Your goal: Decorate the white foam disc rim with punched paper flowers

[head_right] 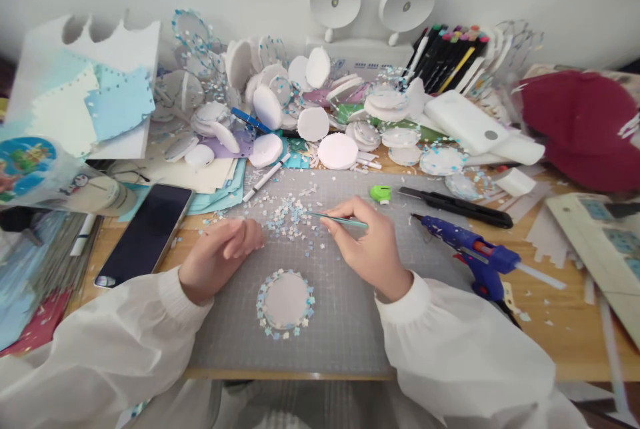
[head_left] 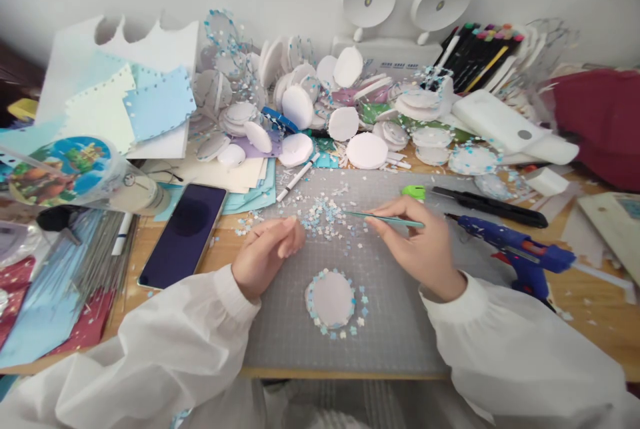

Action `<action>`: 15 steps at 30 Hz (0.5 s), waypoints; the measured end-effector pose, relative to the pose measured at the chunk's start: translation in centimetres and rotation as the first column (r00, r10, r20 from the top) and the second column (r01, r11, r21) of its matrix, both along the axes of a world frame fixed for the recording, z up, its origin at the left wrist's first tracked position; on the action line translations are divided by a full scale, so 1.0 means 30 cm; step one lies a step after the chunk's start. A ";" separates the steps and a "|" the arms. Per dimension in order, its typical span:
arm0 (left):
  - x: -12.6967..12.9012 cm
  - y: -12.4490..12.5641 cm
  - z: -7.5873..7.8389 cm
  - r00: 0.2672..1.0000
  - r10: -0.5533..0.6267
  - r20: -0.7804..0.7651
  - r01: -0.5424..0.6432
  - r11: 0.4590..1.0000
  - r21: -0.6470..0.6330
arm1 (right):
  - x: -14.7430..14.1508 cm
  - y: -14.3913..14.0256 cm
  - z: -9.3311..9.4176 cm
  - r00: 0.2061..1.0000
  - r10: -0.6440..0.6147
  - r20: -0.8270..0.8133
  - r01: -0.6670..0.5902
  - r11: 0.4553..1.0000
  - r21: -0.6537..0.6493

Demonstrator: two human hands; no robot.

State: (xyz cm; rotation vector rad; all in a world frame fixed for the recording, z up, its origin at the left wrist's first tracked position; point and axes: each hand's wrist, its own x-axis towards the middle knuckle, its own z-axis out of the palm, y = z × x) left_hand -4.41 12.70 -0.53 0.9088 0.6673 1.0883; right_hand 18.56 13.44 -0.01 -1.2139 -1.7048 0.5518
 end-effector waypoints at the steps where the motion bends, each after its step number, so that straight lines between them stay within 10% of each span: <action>1: 0.002 -0.001 0.001 1.000 0.006 0.009 -0.006 1.000 0.000 | -0.006 0.010 -0.006 1.000 0.004 0.027 -0.004 1.000 0.008; 15: 0.001 0.002 -0.002 1.000 0.016 0.022 -0.014 0.996 -0.086 | -0.039 0.048 -0.032 0.998 0.046 0.053 -0.046 0.999 0.005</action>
